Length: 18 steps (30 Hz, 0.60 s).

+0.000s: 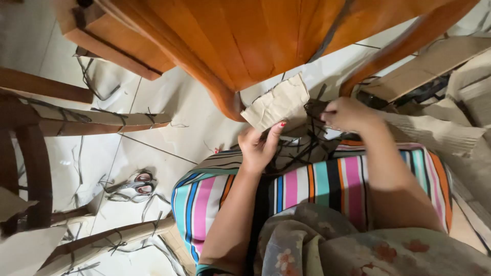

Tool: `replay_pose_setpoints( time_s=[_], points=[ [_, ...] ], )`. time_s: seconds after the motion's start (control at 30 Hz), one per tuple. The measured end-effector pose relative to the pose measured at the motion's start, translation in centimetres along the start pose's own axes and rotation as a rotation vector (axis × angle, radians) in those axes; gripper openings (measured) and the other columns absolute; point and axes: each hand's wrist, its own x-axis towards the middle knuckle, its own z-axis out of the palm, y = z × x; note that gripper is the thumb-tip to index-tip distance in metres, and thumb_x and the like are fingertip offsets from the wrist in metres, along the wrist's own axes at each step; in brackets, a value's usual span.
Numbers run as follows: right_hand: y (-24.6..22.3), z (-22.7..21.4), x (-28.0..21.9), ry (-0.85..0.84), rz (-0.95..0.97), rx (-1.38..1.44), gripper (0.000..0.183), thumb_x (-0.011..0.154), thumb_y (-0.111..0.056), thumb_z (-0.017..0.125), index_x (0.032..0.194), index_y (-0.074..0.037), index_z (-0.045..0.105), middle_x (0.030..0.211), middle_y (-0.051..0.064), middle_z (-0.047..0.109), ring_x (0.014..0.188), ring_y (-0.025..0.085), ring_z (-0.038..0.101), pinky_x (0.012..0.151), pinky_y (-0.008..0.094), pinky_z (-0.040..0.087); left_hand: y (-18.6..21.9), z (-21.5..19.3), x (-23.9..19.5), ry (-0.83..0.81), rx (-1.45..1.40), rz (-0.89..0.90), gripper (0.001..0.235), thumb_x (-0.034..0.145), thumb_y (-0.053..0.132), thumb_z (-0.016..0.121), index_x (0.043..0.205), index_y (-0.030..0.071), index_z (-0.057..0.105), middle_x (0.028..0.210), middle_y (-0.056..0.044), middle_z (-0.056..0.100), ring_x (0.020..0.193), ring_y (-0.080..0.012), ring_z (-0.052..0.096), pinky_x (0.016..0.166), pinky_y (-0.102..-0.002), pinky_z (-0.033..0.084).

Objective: Wrapping the legs of a wooden chair with protective paper and securing it with plastic ties.

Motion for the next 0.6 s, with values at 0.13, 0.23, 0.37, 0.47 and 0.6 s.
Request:
replay_pose_setpoints(
  time_s=[0.13, 0.23, 0.37, 0.47, 0.6],
  points=[
    [5.0, 6.3, 7.1, 0.055, 0.086, -0.301, 0.026, 0.080, -0.030, 0.069, 0.074, -0.010, 0.084, 0.061, 0.013, 0.074, 0.065, 0.033, 0.077, 0.063, 0.045, 0.061, 1.7, 0.1, 0.6, -0.034, -0.005, -0.012, 0.006, 0.086, 0.002, 0.081, 0.092, 0.002, 0.081, 0.075, -0.014, 0.077, 0.075, -0.0327, 0.076, 0.059, -0.035, 0.057],
    [1.0, 5.6, 6.1, -0.005, 0.106, -0.203, 0.053, 0.088, -0.050, 0.069, 0.080, 0.000, 0.083, 0.064, 0.015, 0.076, 0.064, 0.030, 0.077, 0.066, 0.041, 0.062, 2.2, -0.1, 0.4, -0.014, 0.024, 0.001, 0.008, 0.085, 0.002, 0.082, 0.093, 0.000, 0.080, 0.074, -0.015, 0.076, 0.077, -0.0330, 0.076, 0.058, -0.035, 0.056],
    [1.5, 7.5, 7.0, 0.189, 0.088, -0.108, 0.040, 0.082, -0.049, 0.075, 0.098, -0.013, 0.082, 0.089, 0.017, 0.078, 0.086, 0.039, 0.075, 0.076, 0.048, 0.062, 3.0, -0.8, 0.2, 0.003, 0.020, 0.029, 0.008, 0.086, 0.001, 0.081, 0.094, 0.001, 0.081, 0.074, -0.014, 0.076, 0.074, -0.0280, 0.076, 0.057, -0.033, 0.056],
    [-2.0, 5.6, 1.7, 0.233, 0.107, -0.113, 0.044, 0.085, -0.044, 0.072, 0.119, -0.015, 0.077, 0.108, 0.021, 0.077, 0.102, 0.042, 0.073, 0.086, 0.052, 0.061, 4.2, -1.6, -0.1, -0.013, 0.068, 0.088, 0.010, 0.083, 0.000, 0.083, 0.092, 0.001, 0.081, 0.076, -0.016, 0.076, 0.069, -0.0353, 0.075, 0.057, -0.037, 0.057],
    [-6.3, 3.2, -5.9, 0.466, -0.215, 0.099, 0.036, 0.087, -0.018, 0.071, 0.119, -0.002, 0.074, 0.098, 0.028, 0.074, 0.095, 0.048, 0.070, 0.084, 0.056, 0.057, 4.8, -2.5, -0.8, 0.035, 0.129, 0.176, 0.024, 0.076, 0.002, 0.089, 0.097, -0.001, 0.079, 0.081, -0.019, 0.075, 0.070, -0.0369, 0.074, 0.063, -0.038, 0.060]
  ],
)
